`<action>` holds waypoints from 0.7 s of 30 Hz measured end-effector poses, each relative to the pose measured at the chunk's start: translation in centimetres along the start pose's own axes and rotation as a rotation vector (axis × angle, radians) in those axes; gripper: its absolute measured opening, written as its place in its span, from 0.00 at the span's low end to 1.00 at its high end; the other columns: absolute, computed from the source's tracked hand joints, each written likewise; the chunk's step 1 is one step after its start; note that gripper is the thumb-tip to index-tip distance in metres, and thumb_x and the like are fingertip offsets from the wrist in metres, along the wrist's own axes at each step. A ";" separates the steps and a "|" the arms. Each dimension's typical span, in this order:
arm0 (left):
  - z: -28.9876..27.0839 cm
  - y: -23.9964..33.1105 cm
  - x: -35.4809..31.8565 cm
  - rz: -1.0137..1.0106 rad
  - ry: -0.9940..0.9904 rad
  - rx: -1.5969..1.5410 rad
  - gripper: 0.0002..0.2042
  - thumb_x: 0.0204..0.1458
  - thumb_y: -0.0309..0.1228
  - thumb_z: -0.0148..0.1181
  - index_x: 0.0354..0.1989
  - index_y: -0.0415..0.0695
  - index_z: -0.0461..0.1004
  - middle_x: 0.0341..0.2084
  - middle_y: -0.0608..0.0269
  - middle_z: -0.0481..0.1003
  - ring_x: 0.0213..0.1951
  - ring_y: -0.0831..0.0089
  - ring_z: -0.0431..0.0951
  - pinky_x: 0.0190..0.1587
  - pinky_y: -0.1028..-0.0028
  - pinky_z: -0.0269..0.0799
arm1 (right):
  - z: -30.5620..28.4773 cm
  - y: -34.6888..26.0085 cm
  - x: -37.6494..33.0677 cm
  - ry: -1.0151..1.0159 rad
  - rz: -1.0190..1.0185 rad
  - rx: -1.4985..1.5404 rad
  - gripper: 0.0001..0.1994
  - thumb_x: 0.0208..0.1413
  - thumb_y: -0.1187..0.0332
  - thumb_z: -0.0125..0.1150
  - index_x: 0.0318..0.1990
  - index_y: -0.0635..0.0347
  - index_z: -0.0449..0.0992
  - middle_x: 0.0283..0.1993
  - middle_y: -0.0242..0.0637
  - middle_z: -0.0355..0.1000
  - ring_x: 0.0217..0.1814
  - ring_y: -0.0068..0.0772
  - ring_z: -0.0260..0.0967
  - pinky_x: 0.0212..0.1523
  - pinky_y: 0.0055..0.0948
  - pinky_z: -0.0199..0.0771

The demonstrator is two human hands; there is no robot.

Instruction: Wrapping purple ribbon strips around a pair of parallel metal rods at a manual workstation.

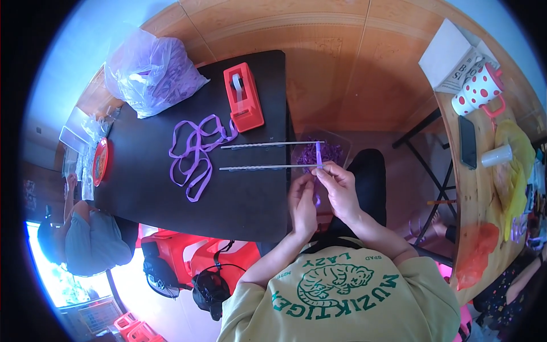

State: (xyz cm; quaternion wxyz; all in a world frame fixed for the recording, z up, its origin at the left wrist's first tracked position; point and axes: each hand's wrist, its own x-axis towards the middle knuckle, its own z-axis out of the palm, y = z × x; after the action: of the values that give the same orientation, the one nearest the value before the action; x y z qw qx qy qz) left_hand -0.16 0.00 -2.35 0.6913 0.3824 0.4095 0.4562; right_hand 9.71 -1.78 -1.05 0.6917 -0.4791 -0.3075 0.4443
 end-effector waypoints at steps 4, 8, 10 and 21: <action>0.8 0.6 -0.6 0.132 0.069 0.010 0.14 0.62 0.33 0.46 0.50 0.36 0.69 0.43 0.59 0.72 0.45 0.76 0.69 0.49 0.78 0.64 | 0.5 -0.8 -1.4 -0.002 -0.085 -0.116 0.05 0.58 0.77 0.53 0.35 0.68 0.76 0.35 0.31 0.72 0.38 0.16 0.67 0.40 0.17 0.64; 1.8 2.4 -0.4 0.116 -0.028 0.037 0.13 0.62 0.32 0.48 0.49 0.36 0.70 0.38 0.62 0.74 0.40 0.80 0.71 0.45 0.80 0.66 | 0.5 -1.2 -2.8 -0.011 0.070 -0.064 0.07 0.60 0.76 0.51 0.33 0.67 0.75 0.31 0.28 0.71 0.34 0.15 0.66 0.35 0.16 0.64; 2.0 3.4 -0.4 0.068 -0.142 0.017 0.11 0.61 0.29 0.50 0.45 0.35 0.72 0.34 0.62 0.76 0.36 0.81 0.73 0.41 0.83 0.68 | 0.7 -1.7 -3.3 -0.010 0.107 -0.016 0.07 0.61 0.76 0.50 0.33 0.67 0.75 0.30 0.27 0.70 0.33 0.14 0.66 0.34 0.16 0.64; 1.9 4.7 -0.6 -0.065 -0.119 0.039 0.07 0.60 0.26 0.50 0.37 0.36 0.73 0.26 0.66 0.74 0.28 0.85 0.68 0.33 0.85 0.64 | -2.3 -5.0 -0.4 0.049 -0.850 -1.012 0.11 0.38 0.80 0.64 0.33 0.62 0.76 0.38 0.38 0.71 0.38 0.39 0.69 0.36 0.32 0.62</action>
State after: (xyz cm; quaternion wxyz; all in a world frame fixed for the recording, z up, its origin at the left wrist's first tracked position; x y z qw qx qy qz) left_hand -0.03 0.49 2.74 0.7214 0.4088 0.3887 0.4017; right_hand 13.14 -3.81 2.82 0.5034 -0.5918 -0.6248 -0.0779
